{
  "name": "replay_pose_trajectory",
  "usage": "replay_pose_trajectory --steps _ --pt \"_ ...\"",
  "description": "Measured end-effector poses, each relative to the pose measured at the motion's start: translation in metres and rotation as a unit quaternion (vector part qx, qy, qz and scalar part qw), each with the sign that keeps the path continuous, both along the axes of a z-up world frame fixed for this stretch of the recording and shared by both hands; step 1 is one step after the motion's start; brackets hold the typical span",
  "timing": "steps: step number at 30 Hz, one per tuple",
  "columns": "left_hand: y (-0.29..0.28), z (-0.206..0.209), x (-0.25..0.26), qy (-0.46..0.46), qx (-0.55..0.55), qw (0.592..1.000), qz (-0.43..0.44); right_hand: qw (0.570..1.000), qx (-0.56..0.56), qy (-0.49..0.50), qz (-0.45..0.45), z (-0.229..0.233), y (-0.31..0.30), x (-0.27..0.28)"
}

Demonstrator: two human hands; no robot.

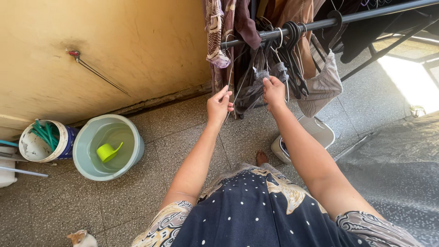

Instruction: The person takes various items of clothing from a laundry basket and hangs them onto hangers on a drying rack by hand.

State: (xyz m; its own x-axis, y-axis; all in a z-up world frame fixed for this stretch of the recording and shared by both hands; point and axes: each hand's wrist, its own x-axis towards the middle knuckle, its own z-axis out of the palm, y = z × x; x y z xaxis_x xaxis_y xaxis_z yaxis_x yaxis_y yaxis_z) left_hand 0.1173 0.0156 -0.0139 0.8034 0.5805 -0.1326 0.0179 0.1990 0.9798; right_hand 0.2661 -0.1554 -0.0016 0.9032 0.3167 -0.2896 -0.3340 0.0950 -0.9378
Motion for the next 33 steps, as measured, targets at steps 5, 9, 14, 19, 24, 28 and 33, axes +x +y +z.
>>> replay_pose_trajectory --steps 5,9,14,19,24,28,33 --pt "0.001 0.003 0.003 0.021 -0.073 0.997 -0.004 0.994 -0.098 -0.023 0.032 -0.044 0.009 0.011" --pt "-0.022 -0.008 -0.03 -0.034 0.059 0.995 0.067 0.978 -0.182 -0.105 0.003 -0.059 -0.004 0.007" --pt "-0.067 -0.045 -0.095 -0.043 -0.076 0.996 0.03 0.881 -0.321 -0.333 -0.094 -0.064 -0.023 -0.018" --pt "-0.126 -0.125 -0.145 0.037 -0.134 0.984 -0.111 0.939 -0.011 -0.306 0.158 -0.013 -0.047 -0.109" --pt "-0.168 -0.146 -0.14 0.126 -0.17 0.944 -0.253 0.952 0.039 -0.209 0.222 -0.003 -0.066 -0.168" --pt "-0.208 -0.152 -0.13 0.115 0.106 0.909 -0.387 0.977 -0.013 -0.115 0.178 -0.049 -0.102 -0.173" --pt "-0.267 -0.174 -0.129 0.218 0.019 0.818 -0.533 0.957 -0.189 -0.19 0.111 -0.139 -0.173 -0.174"
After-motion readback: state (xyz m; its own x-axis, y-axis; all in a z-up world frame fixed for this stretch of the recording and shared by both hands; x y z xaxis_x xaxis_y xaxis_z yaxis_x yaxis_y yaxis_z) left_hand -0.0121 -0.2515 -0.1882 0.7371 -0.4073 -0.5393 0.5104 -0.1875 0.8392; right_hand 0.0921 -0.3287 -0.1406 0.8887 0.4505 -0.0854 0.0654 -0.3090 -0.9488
